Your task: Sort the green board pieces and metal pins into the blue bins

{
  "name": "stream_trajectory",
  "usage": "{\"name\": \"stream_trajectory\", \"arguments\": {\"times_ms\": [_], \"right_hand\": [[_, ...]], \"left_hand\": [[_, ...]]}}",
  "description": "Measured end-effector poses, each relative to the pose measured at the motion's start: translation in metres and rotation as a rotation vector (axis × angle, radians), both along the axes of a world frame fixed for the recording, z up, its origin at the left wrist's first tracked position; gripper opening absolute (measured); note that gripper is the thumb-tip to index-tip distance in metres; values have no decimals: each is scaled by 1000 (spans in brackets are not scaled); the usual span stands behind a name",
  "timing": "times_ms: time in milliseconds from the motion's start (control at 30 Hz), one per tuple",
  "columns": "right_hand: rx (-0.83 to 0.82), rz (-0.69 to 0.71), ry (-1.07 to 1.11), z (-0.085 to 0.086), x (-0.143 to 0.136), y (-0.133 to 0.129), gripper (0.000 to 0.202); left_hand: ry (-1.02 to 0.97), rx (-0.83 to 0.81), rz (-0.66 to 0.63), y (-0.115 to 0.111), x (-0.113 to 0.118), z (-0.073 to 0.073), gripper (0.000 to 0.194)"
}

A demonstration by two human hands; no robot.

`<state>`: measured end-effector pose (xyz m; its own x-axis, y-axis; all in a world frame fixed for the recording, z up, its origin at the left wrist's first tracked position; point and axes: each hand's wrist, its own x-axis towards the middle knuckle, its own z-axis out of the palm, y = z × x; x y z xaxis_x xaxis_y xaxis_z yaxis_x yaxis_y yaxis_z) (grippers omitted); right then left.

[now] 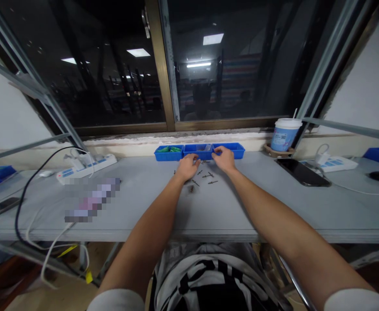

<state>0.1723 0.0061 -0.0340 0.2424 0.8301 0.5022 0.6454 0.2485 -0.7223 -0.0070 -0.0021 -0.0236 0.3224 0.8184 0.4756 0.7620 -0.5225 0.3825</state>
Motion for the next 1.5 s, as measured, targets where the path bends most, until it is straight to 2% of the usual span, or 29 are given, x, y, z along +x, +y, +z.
{"name": "stream_trajectory", "arguments": {"times_ms": [67,133,333,433,533,667,800,933,1033,1133,1333,1433,1500], "right_hand": [[-51,-134,-117,-4,9,3,39],[-110,-188,-194,-10,15,5,49],[-207,-122,-306,-17,15,8,61],[-129,-53,-334,-11,8,6,57],[-48,95,-353,-4,3,1,39],[-157,367,-354,-2,-2,-6,20],[-223,478,-404,-6,-4,-7,24],[-188,524,-441,-8,-6,-6,28],[-162,565,-414,-7,-9,-6,19],[-137,528,-352,-6,-10,-6,13],[-100,441,-271,-5,-10,-5,28],[-85,450,-123,-4,-13,-4,25],[-78,506,36,-3,-14,-4,20]], "left_hand": [[44,-16,18,1,-2,-1,30],[102,-46,24,1,-3,-2,29],[221,-73,67,1,-7,-3,43],[221,-80,72,1,-7,-2,43],[232,-110,49,-1,-5,0,32],[268,-139,56,-5,-3,1,23],[324,-199,56,-5,-4,0,18],[347,-201,30,-2,-6,-2,19],[337,-160,30,-1,-5,-4,19],[288,-116,36,-3,-3,-3,24],[149,-37,-7,-6,-1,2,24],[145,-16,0,-3,-2,2,26],[157,-16,12,0,-2,2,28]]}}
